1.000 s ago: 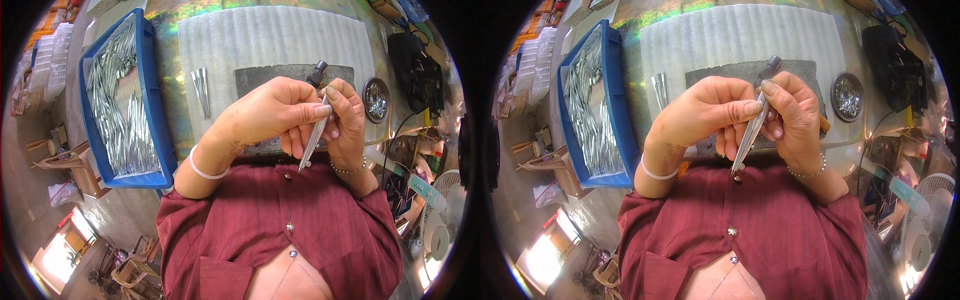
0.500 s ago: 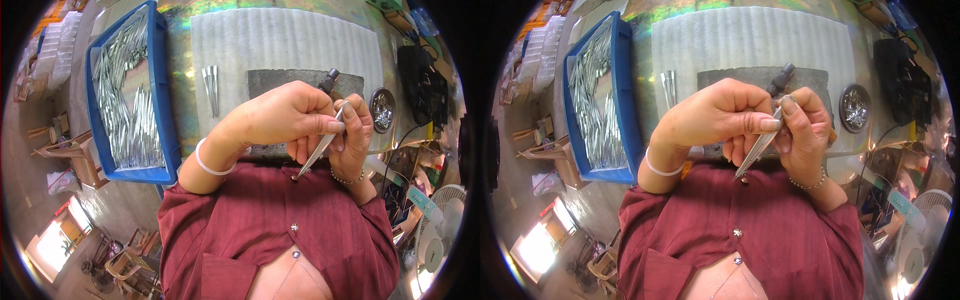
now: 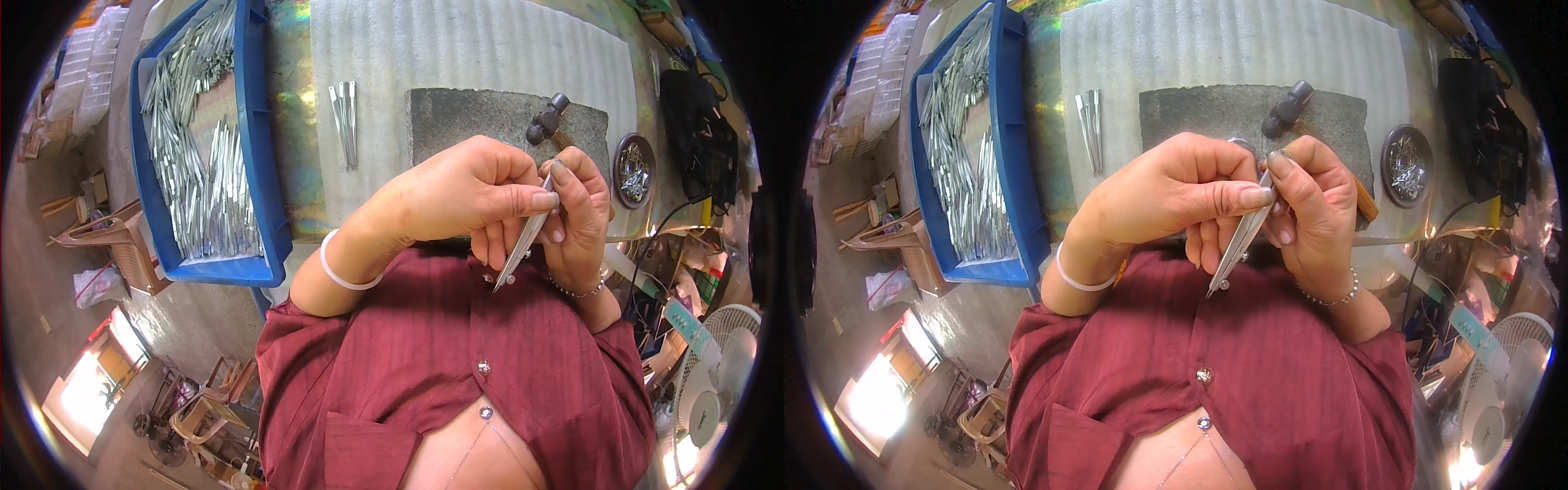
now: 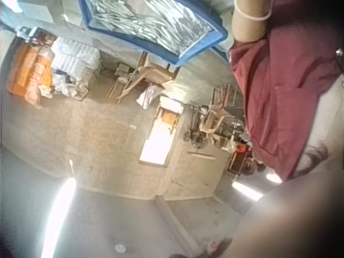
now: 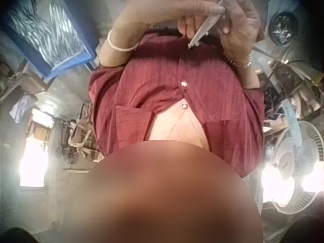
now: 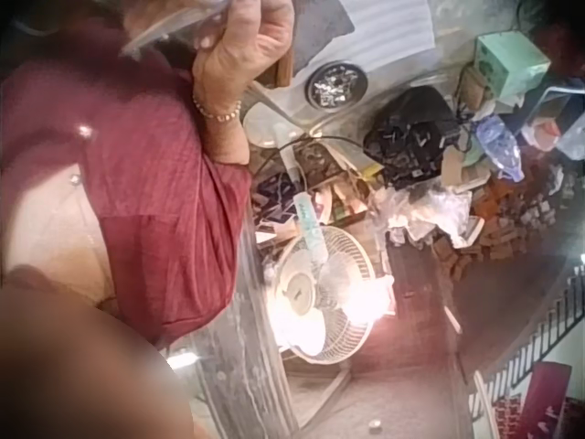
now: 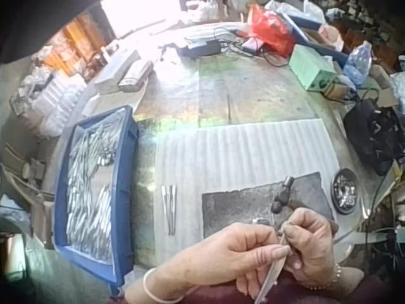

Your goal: Manually shaping thin metal strips by hammering them against a stone block on a workbench.

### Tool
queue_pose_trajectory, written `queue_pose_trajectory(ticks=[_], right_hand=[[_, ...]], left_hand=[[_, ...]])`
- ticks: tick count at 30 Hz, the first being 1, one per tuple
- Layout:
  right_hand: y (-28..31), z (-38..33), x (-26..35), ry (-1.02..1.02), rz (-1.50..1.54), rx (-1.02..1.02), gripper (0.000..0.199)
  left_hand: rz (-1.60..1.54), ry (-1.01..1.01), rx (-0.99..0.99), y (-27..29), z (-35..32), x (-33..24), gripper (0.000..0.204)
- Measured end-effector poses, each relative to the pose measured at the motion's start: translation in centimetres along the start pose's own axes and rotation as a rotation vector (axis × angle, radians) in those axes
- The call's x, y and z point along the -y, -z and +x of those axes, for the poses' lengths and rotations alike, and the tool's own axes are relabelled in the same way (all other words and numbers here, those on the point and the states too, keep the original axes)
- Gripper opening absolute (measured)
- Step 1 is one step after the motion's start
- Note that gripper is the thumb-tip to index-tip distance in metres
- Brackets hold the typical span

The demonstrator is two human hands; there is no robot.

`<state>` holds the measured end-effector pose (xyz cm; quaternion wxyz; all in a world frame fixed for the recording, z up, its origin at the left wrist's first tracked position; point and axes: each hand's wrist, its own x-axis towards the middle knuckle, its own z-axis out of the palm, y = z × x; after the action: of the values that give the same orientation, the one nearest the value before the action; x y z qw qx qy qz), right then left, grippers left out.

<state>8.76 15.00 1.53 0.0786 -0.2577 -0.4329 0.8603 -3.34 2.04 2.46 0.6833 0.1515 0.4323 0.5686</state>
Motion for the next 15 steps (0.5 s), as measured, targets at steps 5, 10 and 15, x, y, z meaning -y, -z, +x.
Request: queue_pose_trajectory(ticks=[5,10,15], right_hand=[[0.1,0.1,-0.1,-0.01,0.004,0.011,0.016],[0.1,0.6,0.3,-0.043,0.036,0.038,0.016],[-0.1,1.5,2.4,-0.021,-0.099,0.061,0.017]], left_hand=[[0.005,-0.004,-0.033,-0.1,0.0,0.0,0.026],[-0.01,-0.001,-0.062,-0.1,0.2,-0.3,0.027],[0.013,-0.09,-0.076,-0.2,0.4,-0.5,0.022]])
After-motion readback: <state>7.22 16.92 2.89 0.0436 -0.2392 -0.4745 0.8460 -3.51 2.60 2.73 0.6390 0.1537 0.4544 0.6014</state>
